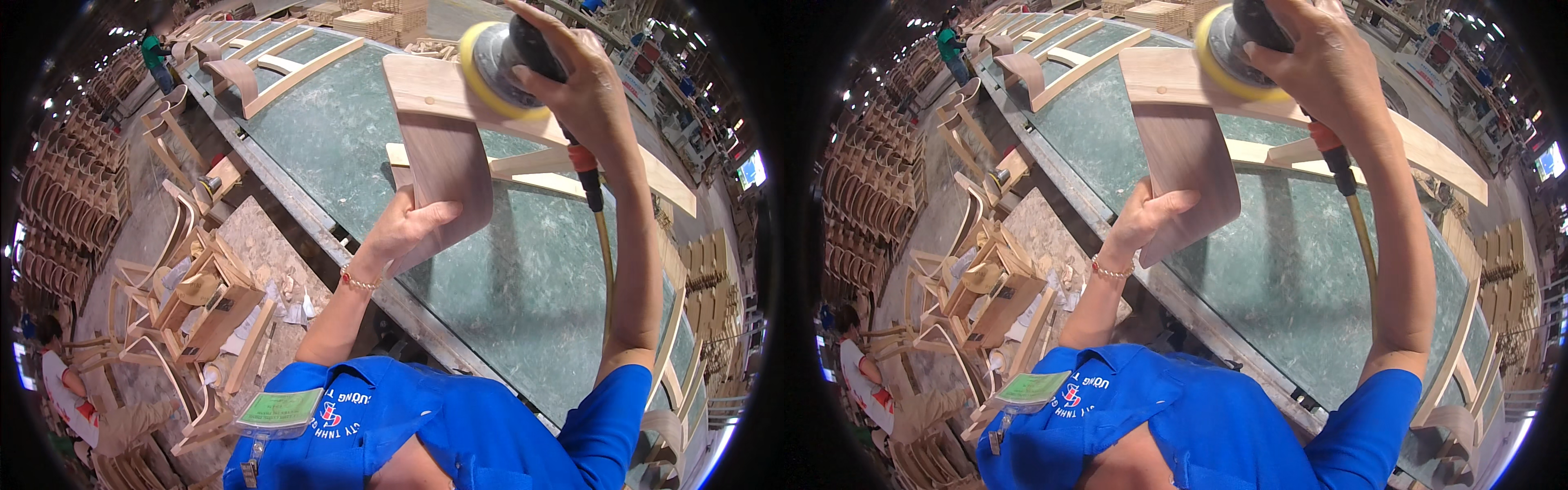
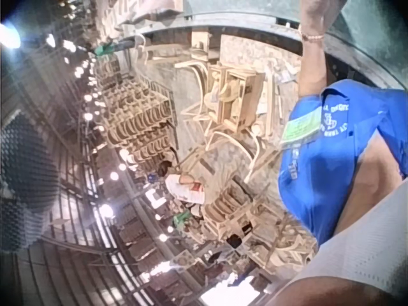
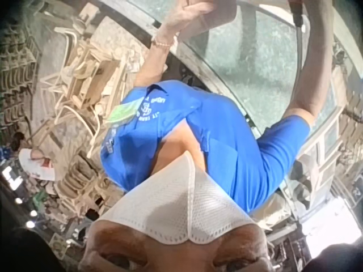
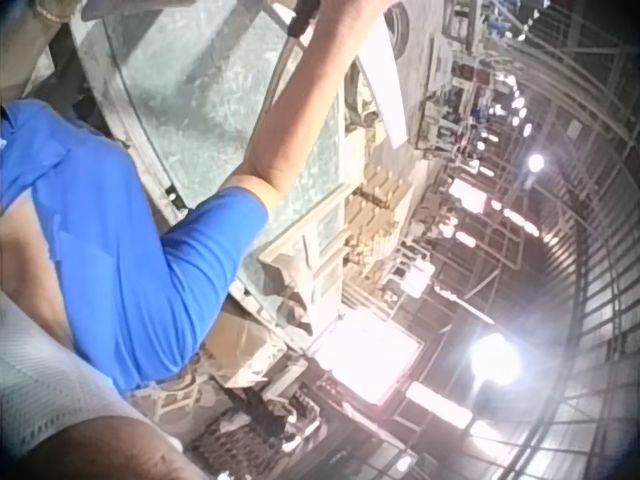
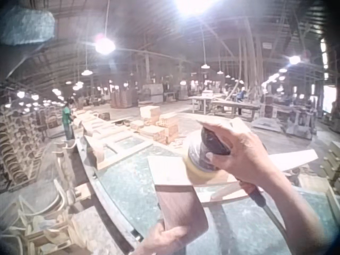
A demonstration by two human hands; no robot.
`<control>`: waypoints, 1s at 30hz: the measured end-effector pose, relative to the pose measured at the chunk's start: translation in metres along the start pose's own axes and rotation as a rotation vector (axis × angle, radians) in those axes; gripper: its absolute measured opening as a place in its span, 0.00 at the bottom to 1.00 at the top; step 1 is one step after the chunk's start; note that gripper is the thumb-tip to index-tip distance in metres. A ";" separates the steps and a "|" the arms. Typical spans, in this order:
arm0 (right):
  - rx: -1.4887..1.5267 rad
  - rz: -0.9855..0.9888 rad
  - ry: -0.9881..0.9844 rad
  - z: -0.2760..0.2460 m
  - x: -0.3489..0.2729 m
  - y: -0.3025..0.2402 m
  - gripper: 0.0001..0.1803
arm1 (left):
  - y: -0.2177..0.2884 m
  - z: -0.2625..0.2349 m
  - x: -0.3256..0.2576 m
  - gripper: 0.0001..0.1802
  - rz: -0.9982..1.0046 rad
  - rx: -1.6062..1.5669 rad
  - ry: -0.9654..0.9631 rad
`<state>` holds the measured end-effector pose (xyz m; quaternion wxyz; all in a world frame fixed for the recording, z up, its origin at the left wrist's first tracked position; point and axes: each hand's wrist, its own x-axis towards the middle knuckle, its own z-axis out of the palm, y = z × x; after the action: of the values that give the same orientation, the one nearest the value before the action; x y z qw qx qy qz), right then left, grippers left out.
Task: The person uses a handheld orbital sander to smooth the surfaces and edges of curved wooden chair parts. They repeatedly pick up parts, sand them, and place them on a workbench in a furniture workshop.
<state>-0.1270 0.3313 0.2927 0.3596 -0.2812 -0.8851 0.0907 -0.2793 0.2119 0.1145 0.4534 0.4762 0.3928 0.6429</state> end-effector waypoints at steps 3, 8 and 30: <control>-0.159 -0.268 0.004 0.006 -0.004 -0.010 0.32 | 0.005 0.004 -0.006 0.24 -0.071 -0.048 -0.003; -0.036 -0.425 -0.104 0.026 0.012 -0.057 0.28 | 0.007 0.009 -0.012 0.24 -0.156 -0.072 -0.017; -0.168 -0.249 0.006 -0.013 -0.066 -0.012 0.39 | -0.006 0.024 -0.035 0.22 -0.113 0.023 -0.021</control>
<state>-0.0847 0.2835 0.2683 0.3457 -0.1986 -0.9166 -0.0297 -0.2503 0.1816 0.1058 0.4878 0.4653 0.4217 0.6064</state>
